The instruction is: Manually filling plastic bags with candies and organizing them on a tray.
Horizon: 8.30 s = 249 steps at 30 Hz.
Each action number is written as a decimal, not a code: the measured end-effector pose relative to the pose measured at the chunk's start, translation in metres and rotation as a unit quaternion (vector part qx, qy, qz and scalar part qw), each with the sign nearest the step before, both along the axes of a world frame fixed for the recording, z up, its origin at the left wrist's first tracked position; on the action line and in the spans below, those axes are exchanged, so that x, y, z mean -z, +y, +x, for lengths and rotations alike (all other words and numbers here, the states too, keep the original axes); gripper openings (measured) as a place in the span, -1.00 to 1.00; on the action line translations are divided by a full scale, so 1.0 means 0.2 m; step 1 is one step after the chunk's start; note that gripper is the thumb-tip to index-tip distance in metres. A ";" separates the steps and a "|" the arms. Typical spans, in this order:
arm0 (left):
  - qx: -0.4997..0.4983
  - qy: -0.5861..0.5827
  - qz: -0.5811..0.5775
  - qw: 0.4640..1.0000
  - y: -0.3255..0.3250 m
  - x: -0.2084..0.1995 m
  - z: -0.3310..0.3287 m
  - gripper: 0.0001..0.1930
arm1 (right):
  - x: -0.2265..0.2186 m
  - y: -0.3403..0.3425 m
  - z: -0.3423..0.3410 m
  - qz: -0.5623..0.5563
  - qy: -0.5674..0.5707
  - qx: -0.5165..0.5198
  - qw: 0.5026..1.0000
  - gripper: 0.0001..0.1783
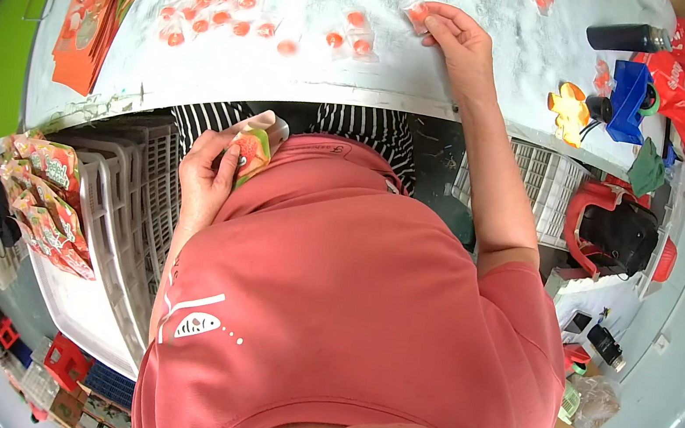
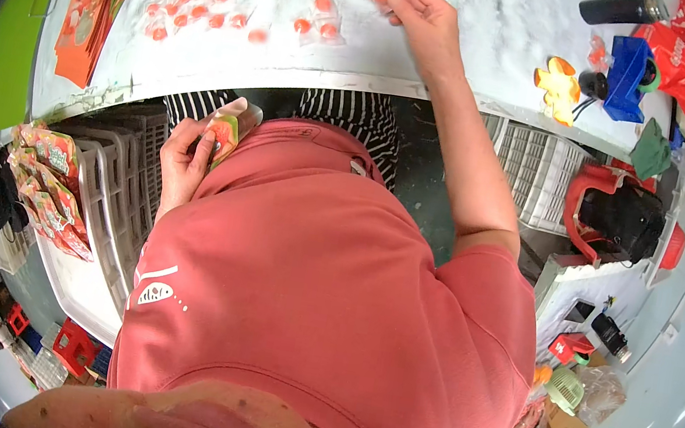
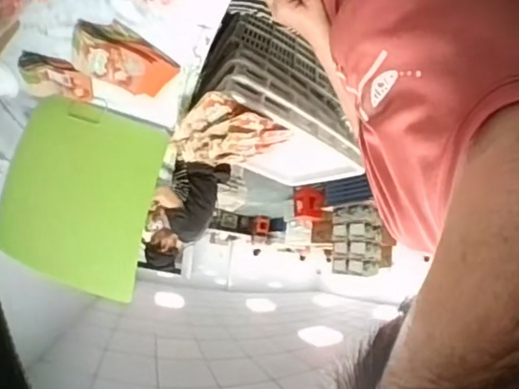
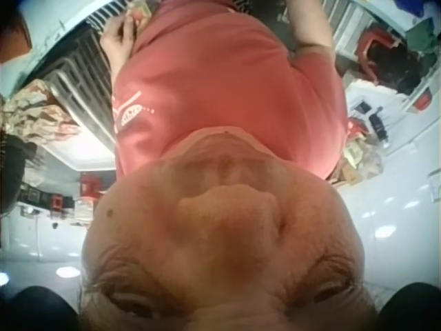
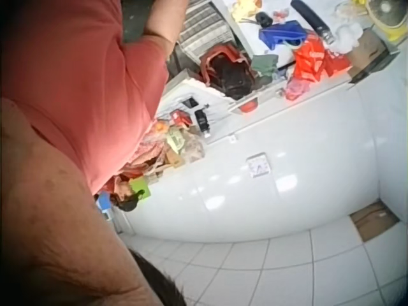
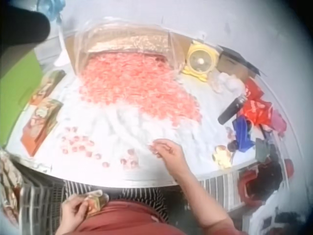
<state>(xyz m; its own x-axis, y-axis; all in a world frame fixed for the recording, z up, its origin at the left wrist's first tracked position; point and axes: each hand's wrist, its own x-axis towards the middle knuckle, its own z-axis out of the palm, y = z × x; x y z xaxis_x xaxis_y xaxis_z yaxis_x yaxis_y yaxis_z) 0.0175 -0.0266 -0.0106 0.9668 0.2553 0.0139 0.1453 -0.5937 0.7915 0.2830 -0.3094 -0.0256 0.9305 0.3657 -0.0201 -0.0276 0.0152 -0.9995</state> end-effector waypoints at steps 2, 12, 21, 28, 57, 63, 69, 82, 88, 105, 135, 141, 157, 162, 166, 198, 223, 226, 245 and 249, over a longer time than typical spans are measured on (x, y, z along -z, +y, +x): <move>-0.003 -0.004 -0.011 1.000 0.00 0.01 0.00 -0.94 | -0.01 0.01 -0.01 0.013 -0.014 -0.008 1.000 -0.70; -0.014 0.006 -0.021 1.000 0.00 0.02 -0.02 -0.94 | 0.01 0.06 -0.05 0.004 0.033 -0.026 0.999 -0.70; -0.009 0.000 0.010 1.000 -0.02 0.00 0.00 -0.91 | 0.12 0.20 -0.13 -0.234 -0.354 0.037 0.905 -0.66; -0.016 -0.005 0.006 1.000 0.00 0.01 -0.02 -0.91 | 0.16 0.29 -0.18 -0.219 -0.365 -0.002 0.905 -0.53; -0.037 -0.003 -0.009 0.999 0.03 0.03 -0.05 -0.89 | 0.09 0.59 -0.22 -0.277 -0.446 -0.131 0.841 -0.09; -0.080 -0.039 -0.013 0.996 0.05 -0.03 -0.08 -0.84 | 0.09 0.83 -0.23 -0.250 -0.488 -0.140 0.824 -0.03; -0.134 -0.034 -0.003 0.990 0.14 -0.17 -0.13 -0.81 | 0.09 0.95 -0.17 -0.300 -0.506 -0.177 0.789 -0.13; -0.199 -0.141 -0.038 0.969 0.39 -0.37 0.01 -0.81 | 0.05 1.08 -0.07 -0.303 -0.619 -0.161 0.706 -0.53; -0.210 -0.100 -0.019 0.972 0.46 -0.36 0.07 -0.82 | 0.09 1.13 0.00 -0.275 -0.642 -0.180 0.693 -0.72; -0.188 -0.102 0.013 0.977 0.46 -0.32 0.25 -0.82 | -0.34 1.09 0.02 0.013 -0.002 -0.350 0.937 -0.84; -0.110 -0.156 0.040 0.981 0.35 -0.31 0.50 -0.84 | -0.40 1.22 -0.03 -0.147 -0.295 -0.137 0.934 -0.77; -0.140 -0.118 -0.028 0.983 0.33 -0.33 0.51 -0.84 | -0.47 1.17 -0.07 0.101 0.014 -0.223 0.969 -0.70; -0.175 -0.271 -0.202 0.925 0.53 -0.50 0.27 -0.85 | 0.13 0.65 0.12 -0.278 -0.385 -0.057 0.878 -0.40; -0.201 -0.279 -0.157 0.926 0.58 -0.52 0.19 -0.86 | 0.14 0.93 -0.02 -0.223 -0.385 -0.133 0.885 -0.13; -0.224 -0.285 -0.110 0.926 0.60 -0.51 0.15 -0.86 | 0.08 1.19 -0.08 -0.232 -0.461 -0.188 0.836 0.03; -0.206 -0.195 -0.054 0.957 0.57 -0.39 0.20 -0.84 | -0.37 1.37 0.02 0.115 0.191 -0.150 0.963 -0.85; -0.162 -0.204 -0.079 0.962 0.43 -0.48 0.51 -0.83 | -0.46 1.28 -0.05 0.183 -0.240 -0.107 0.947 -0.89; -0.153 -0.191 -0.078 0.966 0.42 -0.48 0.50 -0.84 | -0.48 1.24 -0.04 0.161 -0.280 -0.157 0.933 -0.91; -0.112 -0.235 -0.138 0.956 0.38 -0.49 0.47 -0.82 | -0.74 1.05 -0.14 0.123 -0.341 -0.199 0.910 -0.71; -0.105 -0.245 -0.199 0.943 0.36 -0.50 0.47 -0.83 | -0.70 0.97 -0.15 0.033 -0.463 -0.180 0.867 -0.69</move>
<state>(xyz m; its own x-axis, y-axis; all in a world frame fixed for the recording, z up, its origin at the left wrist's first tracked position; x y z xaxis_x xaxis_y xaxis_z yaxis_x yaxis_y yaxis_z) 0.1107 0.0463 0.0898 0.7964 0.5199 0.3089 -0.2151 -0.2339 0.9482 0.2534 -0.1161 0.1139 0.3613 0.6076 0.7073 0.7722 0.2302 -0.5922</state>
